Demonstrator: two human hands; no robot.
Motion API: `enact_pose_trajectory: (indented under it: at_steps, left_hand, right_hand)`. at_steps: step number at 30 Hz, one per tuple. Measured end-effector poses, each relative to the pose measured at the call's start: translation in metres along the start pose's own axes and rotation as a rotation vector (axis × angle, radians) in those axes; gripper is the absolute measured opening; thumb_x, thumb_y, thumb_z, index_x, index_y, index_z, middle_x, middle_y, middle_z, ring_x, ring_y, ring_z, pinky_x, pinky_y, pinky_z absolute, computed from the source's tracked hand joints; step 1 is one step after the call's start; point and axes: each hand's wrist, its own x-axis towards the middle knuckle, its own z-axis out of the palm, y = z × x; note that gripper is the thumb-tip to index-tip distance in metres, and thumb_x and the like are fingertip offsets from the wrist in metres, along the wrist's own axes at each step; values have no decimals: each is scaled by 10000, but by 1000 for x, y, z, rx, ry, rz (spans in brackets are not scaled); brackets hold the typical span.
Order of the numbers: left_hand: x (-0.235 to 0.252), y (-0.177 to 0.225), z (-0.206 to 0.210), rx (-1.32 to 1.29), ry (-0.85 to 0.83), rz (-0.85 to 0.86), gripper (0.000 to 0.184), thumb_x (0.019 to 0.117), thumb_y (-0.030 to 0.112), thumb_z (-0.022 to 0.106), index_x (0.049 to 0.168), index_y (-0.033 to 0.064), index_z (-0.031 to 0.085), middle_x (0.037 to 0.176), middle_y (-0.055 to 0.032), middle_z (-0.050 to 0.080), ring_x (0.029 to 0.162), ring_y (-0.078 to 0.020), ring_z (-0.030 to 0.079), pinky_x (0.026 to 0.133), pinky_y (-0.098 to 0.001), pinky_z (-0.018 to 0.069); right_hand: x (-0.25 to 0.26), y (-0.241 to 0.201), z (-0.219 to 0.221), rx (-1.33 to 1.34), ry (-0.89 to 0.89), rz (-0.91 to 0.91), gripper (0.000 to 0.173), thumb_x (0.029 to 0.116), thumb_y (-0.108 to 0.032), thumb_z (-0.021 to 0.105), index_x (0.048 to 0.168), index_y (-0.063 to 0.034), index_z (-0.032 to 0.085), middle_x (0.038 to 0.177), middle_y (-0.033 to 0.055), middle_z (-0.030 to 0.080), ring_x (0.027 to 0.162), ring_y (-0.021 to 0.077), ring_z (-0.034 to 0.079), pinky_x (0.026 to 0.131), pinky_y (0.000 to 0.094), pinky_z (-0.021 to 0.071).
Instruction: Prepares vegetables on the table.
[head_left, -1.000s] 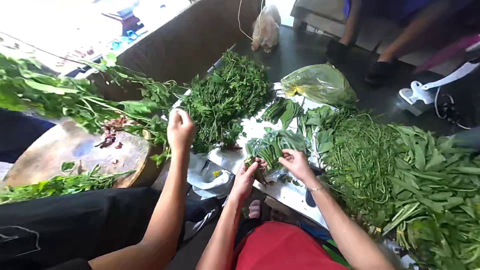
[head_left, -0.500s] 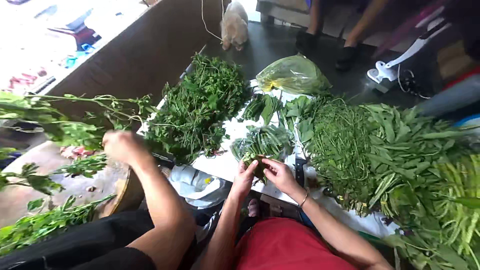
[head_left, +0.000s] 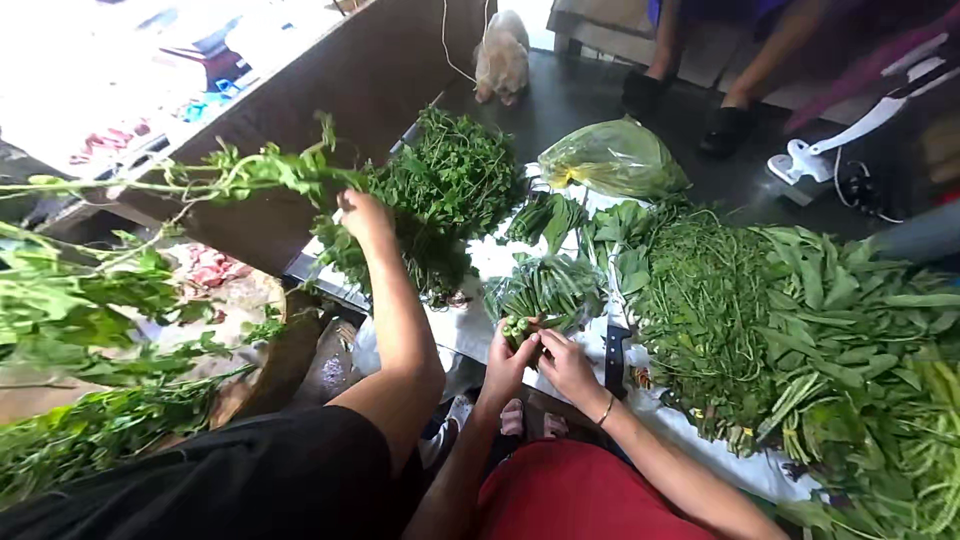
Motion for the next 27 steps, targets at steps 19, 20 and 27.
enact_pose_trajectory:
  at_steps: [19, 20, 27]
  left_hand:
    - [3, -8, -27, -484, 55, -211, 134, 1010, 152, 482, 1066, 91, 587, 930, -83, 731, 884, -229, 727, 843, -415, 611]
    - [5, -8, -23, -516, 50, -219, 139, 1023, 134, 462, 1065, 77, 581, 928, -96, 728, 880, -238, 728, 843, -423, 612]
    - [16, -5, -4, -577, -21, -264, 111, 998, 148, 546, 1050, 85, 620, 932, -110, 728, 878, -244, 727, 854, -426, 608]
  right_hand:
    - [-75, 96, -115, -411, -494, 890, 317, 1036, -185, 509, 1139, 42, 704, 1172, 280, 683, 1147, 450, 645, 997, 639, 484]
    - [-80, 99, -105, -426, -452, 913, 299, 1026, -181, 538, 1145, 41, 700, 1186, 276, 678, 1151, 447, 643, 995, 636, 488]
    - [-93, 93, -94, -471, -255, 923, 278, 1037, -158, 523, 1187, -29, 719, 1271, 194, 673, 1149, 386, 662, 970, 594, 518]
